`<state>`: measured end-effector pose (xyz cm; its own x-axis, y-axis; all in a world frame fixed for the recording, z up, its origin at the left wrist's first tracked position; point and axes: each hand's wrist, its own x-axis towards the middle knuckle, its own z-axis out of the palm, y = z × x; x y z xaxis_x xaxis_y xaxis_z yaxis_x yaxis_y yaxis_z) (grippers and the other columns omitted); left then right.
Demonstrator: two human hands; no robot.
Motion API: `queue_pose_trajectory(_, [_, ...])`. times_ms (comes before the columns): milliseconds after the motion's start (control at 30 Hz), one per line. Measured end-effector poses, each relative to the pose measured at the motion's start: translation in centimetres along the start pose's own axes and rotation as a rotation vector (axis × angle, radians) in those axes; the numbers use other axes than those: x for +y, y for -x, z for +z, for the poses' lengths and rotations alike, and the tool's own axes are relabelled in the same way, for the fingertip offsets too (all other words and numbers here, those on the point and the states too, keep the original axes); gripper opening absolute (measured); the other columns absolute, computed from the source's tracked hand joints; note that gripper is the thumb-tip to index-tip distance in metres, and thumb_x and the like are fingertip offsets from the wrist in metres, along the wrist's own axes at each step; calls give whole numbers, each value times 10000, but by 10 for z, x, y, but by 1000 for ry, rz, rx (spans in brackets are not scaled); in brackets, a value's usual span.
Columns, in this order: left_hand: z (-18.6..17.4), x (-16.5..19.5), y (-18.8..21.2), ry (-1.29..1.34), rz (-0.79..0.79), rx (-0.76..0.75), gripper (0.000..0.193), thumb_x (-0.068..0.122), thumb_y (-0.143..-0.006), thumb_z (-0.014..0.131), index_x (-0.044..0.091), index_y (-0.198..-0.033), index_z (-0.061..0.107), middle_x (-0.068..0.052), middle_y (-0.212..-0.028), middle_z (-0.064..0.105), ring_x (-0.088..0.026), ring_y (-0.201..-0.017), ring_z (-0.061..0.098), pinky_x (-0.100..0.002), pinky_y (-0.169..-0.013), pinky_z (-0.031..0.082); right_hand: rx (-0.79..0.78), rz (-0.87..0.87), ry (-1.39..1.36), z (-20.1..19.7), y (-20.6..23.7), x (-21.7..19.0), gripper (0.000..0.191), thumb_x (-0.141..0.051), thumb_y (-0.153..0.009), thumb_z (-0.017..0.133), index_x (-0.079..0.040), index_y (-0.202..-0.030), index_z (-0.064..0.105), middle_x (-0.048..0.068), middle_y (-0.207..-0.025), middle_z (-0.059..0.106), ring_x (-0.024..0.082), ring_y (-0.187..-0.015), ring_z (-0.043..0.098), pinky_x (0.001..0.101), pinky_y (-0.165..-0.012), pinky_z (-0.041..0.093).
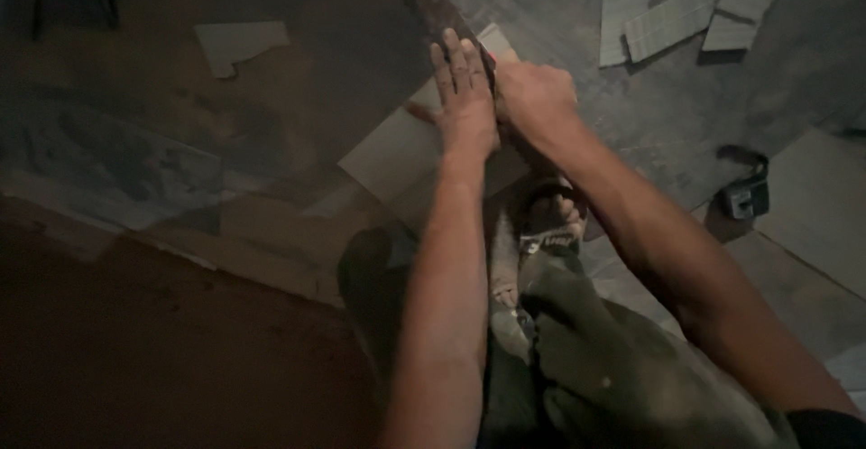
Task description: The person uses a utility knife and a hand saw to mark and cut rectangular tiles on a dusty floor. They use a metal straightedge to guide the tool while scoring the surface and then handle the resulting fragments.
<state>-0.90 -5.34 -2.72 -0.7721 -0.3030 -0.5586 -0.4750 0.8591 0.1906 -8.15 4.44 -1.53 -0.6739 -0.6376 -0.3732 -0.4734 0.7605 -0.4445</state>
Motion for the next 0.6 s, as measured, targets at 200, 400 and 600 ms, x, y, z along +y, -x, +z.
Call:
queue_pose_trajectory(200, [-43,7,-2,-163,-55,-394,1371,539,-701,849,-11,-1643,19,-130,-1714,-134,-358,-1611,-139,-669,-1305,125,-157,177,-7,8,87,23,219,-175,-1015,533,-113,-1195,641,187,-865,723,428,-747,697,540,-613,530])
queue_pose_trajectory(400, [-39,10,0,-146,-35,-203,1541,701,-553,831,-12,-1650,17,-192,-1718,-143,-424,-1581,-143,-497,-1313,63,-275,213,52,38,162,48,250,-210,-951,553,-113,-1179,590,160,-757,712,390,-653,700,504,-544,538])
queue_pose_trajectory(600, [-18,7,-2,-261,50,-203,1600,779,-549,812,-56,-1654,13,-181,-1712,-135,-425,-1610,-143,-550,-1381,-4,-300,285,83,48,198,62,195,-261,-979,572,-66,-990,565,169,-679,693,396,-610,683,520,-555,527])
